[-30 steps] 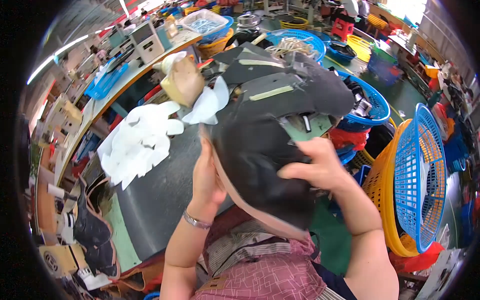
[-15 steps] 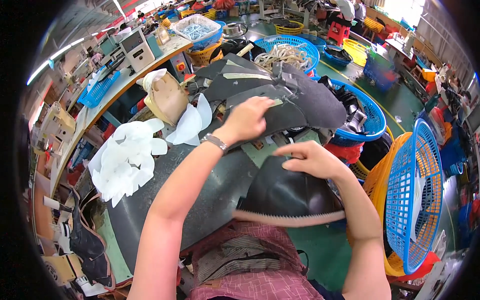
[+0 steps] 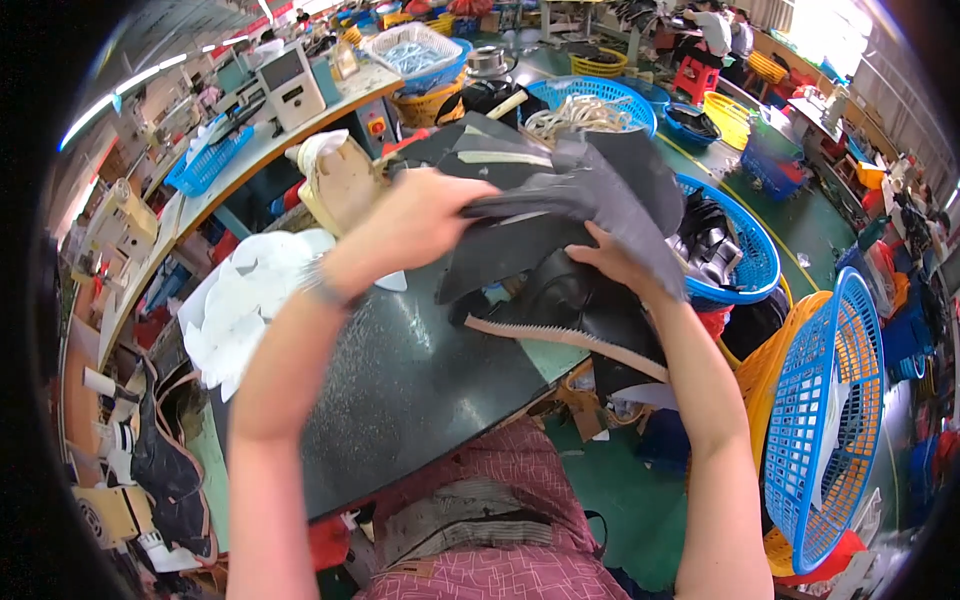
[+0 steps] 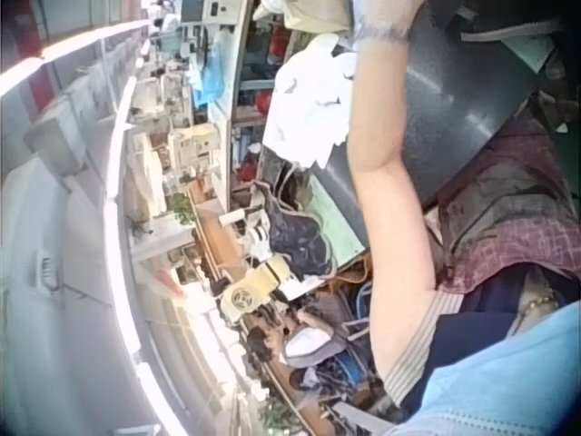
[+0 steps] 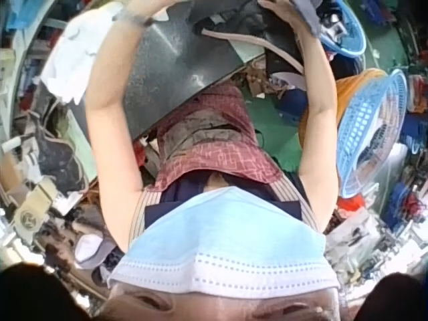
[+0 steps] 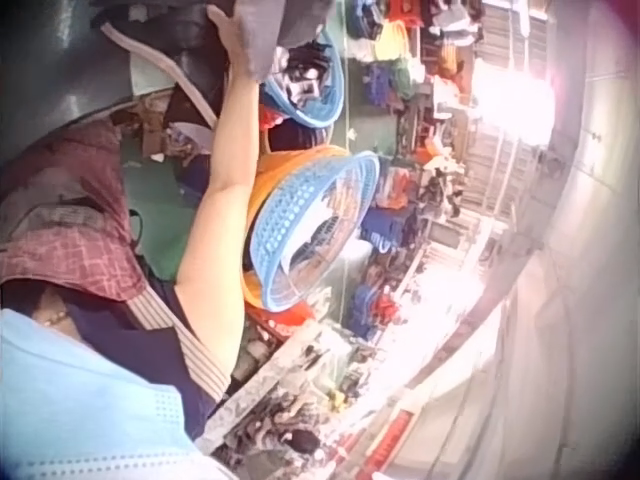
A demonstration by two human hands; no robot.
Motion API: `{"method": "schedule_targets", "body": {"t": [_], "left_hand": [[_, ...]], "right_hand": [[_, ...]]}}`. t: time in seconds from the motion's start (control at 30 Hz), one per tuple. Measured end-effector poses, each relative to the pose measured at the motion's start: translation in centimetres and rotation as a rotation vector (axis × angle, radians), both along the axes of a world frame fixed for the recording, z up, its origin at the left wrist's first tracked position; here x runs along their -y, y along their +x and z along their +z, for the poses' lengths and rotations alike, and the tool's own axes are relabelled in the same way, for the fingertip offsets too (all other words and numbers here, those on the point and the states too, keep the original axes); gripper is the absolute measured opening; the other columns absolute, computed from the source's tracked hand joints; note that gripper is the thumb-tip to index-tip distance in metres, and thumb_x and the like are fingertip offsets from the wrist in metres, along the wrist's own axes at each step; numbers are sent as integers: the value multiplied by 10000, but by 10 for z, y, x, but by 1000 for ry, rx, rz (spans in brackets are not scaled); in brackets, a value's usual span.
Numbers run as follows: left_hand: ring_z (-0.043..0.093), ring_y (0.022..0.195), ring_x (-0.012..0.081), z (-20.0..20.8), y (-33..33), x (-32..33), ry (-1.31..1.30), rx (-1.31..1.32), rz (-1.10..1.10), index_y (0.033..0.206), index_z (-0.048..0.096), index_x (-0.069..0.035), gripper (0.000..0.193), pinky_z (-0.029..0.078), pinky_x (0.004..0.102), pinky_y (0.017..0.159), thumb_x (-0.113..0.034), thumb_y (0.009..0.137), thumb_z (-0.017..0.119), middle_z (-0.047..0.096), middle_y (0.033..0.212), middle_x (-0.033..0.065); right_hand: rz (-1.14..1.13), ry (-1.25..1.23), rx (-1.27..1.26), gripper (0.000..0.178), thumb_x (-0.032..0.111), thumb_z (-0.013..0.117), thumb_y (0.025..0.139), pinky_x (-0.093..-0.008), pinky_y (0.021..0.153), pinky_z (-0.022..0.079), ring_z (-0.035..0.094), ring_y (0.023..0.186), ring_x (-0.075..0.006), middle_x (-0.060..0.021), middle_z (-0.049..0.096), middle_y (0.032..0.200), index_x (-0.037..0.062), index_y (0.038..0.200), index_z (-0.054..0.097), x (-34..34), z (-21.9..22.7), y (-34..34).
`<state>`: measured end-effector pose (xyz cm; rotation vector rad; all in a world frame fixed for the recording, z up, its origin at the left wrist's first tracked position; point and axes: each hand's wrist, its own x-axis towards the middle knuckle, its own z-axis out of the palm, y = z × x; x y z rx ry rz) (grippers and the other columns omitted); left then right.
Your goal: Assembling and aligning shoe upper components with lining and reinforcement materials.
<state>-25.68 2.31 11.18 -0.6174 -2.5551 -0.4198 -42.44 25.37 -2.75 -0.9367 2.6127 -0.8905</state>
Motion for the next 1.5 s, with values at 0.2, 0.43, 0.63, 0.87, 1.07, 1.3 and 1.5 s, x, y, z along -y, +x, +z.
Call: {"method": "schedule_targets", "body": {"t": [0.2,0.43,0.63,0.87,1.07,1.3,1.5], "left_hand": [[616,858,273,-28,211,13,-522,85,331,1008,583,51,336,511,325,741,-32,684,553,620,977,194],[442,1161,355,-128,328,16,152,398,562,1186,473,25,543,359,402,980,-164,716,668,485,1206,221],[536,900,151,-150,367,107,964,559,1238,1221,440,-3,560,436,280,732,-233,768,673,572,1054,109],[515,667,79,-112,353,101,967,946,960,930,596,20,156,462,229,587,-105,842,566,558,761,-3],[555,894,96,-75,378,76,1748,1020,485,1069,573,-16,259,510,283,794,-208,910,502,583,983,58],[615,891,182,-42,383,42,1800,1001,401,1083,576,-2,658,497,315,815,-557,913,266,636,983,102],[599,826,122,-33,381,35,1756,1023,474,1040,593,7,550,475,249,780,-475,933,352,636,939,62]], "right_hand": [[90,-346,212,529,393,509,871,-273,973,314,470,1096,-170,-94,533,1180,-11,1212,495,-20,32,11],[128,-168,217,365,271,686,639,-245,668,435,555,746,-110,-15,598,789,10,884,618,-35,163,88],[702,174,348,428,346,754,615,-258,550,434,578,623,-110,-44,617,674,-16,811,637,71,198,224],[981,315,908,208,152,682,790,-237,574,439,489,646,-26,14,605,671,-41,849,632,133,128,325],[1077,342,846,169,122,676,785,-211,607,430,485,656,-16,35,598,677,-37,835,651,168,111,342],[1070,350,963,196,130,678,784,-224,591,437,493,645,-23,23,606,676,-46,867,654,178,108,355],[1109,352,932,206,133,638,801,-233,623,443,525,667,-45,-10,625,713,-43,908,644,177,107,353]]}}
